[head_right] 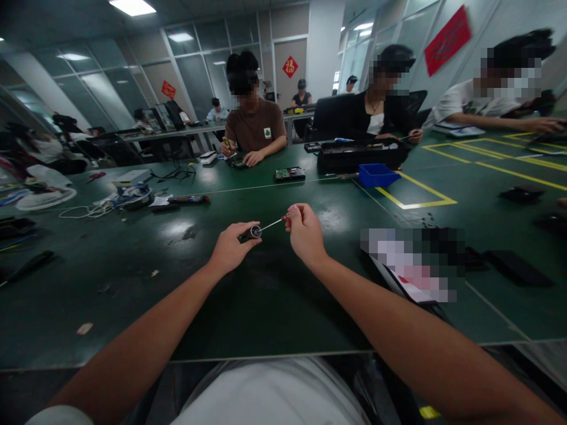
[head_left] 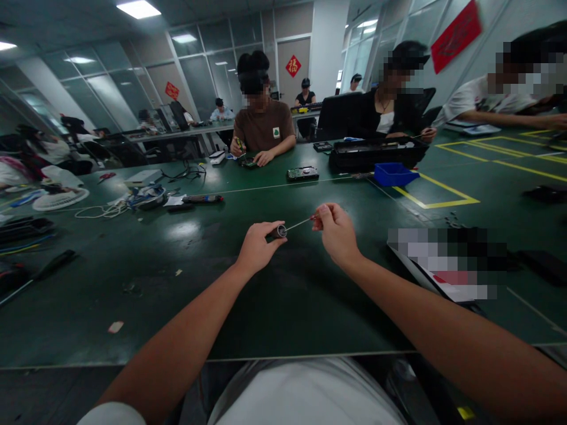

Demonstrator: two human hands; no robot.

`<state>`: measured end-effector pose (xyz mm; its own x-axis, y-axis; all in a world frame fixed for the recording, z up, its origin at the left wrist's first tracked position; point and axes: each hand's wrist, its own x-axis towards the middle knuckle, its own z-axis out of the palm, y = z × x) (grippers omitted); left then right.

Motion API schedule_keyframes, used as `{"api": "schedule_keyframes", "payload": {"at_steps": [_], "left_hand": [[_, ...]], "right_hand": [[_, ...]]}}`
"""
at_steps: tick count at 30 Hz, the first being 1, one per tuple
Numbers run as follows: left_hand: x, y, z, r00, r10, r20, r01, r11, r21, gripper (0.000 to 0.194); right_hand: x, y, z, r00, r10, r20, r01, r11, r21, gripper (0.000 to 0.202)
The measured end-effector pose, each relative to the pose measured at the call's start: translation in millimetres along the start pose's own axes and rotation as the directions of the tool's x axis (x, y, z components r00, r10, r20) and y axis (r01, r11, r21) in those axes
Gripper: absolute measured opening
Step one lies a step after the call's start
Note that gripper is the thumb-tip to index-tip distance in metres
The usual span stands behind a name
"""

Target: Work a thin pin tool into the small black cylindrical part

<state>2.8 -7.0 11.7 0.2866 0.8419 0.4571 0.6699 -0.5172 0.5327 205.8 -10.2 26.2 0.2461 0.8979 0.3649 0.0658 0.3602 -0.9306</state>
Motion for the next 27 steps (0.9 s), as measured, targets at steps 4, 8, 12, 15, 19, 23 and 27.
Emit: {"api": "schedule_keyframes", "payload": {"at_steps": [4,8,12,15,19,23,27], "left_hand": [[0,0,-0.3,1.000,0.003,0.021,-0.003,1.000,-0.001,0.042],[1,0,0.0,0.998,0.016,0.064,-0.017,1.000,0.019,0.043],[1,0,0.5,0.996,0.038,0.084,-0.043,0.998,0.052,0.043],[1,-1,0.4,0.995,0.043,0.090,-0.048,0.997,0.061,0.042],[1,-2,0.2,0.995,0.006,0.096,-0.010,0.999,0.051,0.041],[2,-3,1.5,0.996,-0.072,0.049,0.074,0.996,-0.040,0.037],[3,-5,4.7,0.985,-0.168,-0.031,0.157,0.963,-0.220,0.031]], "right_hand": [[-2,-5,-3,0.997,-0.075,0.011,0.076,0.991,-0.112,0.023],[-4,-7,-4,0.985,-0.151,0.084,0.167,0.961,-0.220,0.021],[-7,-11,-6,0.965,-0.219,0.145,0.257,0.904,-0.342,0.021],[-7,-15,-6,0.954,-0.240,0.183,0.294,0.872,-0.391,0.020],[-6,-17,-6,0.951,-0.238,0.198,0.302,0.854,-0.423,0.018],[-4,-15,-7,0.958,-0.219,0.187,0.282,0.846,-0.453,0.018],[-3,-14,-8,0.959,-0.224,0.171,0.279,0.839,-0.467,0.020]]}}
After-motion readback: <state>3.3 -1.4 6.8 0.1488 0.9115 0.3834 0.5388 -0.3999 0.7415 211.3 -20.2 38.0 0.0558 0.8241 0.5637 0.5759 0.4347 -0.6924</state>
